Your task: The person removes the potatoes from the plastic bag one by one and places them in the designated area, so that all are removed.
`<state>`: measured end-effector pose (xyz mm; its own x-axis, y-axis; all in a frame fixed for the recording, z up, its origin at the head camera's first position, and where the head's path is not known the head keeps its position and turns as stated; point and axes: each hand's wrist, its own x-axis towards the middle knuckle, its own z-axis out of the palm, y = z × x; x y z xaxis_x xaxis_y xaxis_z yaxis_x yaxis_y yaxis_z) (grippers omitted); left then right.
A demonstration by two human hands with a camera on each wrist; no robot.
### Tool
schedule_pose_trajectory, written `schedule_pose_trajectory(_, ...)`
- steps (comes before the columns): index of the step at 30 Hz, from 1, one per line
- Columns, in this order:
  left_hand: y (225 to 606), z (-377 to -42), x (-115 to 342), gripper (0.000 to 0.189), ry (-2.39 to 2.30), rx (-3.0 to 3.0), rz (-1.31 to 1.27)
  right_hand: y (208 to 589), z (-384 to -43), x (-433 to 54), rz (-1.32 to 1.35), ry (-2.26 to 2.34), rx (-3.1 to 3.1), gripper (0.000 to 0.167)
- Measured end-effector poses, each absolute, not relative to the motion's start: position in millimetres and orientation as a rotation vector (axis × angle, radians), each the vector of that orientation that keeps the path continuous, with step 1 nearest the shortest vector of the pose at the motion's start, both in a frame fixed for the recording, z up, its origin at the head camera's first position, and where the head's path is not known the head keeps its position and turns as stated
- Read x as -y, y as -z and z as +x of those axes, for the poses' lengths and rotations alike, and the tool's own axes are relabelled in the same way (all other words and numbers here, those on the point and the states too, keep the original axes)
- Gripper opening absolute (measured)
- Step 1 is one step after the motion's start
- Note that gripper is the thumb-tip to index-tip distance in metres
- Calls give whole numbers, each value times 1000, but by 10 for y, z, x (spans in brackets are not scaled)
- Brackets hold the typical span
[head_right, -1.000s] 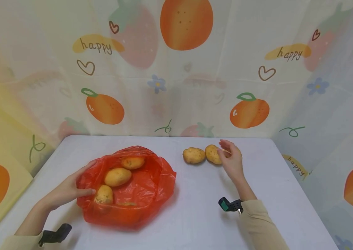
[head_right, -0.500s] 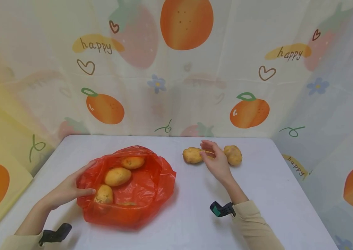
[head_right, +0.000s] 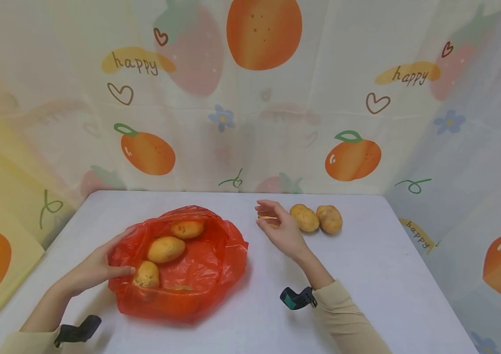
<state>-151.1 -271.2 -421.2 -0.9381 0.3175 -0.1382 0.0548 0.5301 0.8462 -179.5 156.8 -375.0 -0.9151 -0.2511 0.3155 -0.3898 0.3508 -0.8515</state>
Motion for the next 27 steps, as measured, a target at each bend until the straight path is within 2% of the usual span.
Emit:
schedule_pose_trajectory(5,4217,-1514,2711,93,-1371,-2493,302,3626,-1727,-1384,680,-1652,2505,40)
schedule_pose_trajectory(15,4223,-1522,2711,92,-1379,-2490,302,3636,-1698,-1117,859,-1734,2593,41)
schedule_pose_trajectory(27,4194,-1501,2699,93,-1374,-2505,338,3976,-1807,-825,1110,-1697,2653,42)
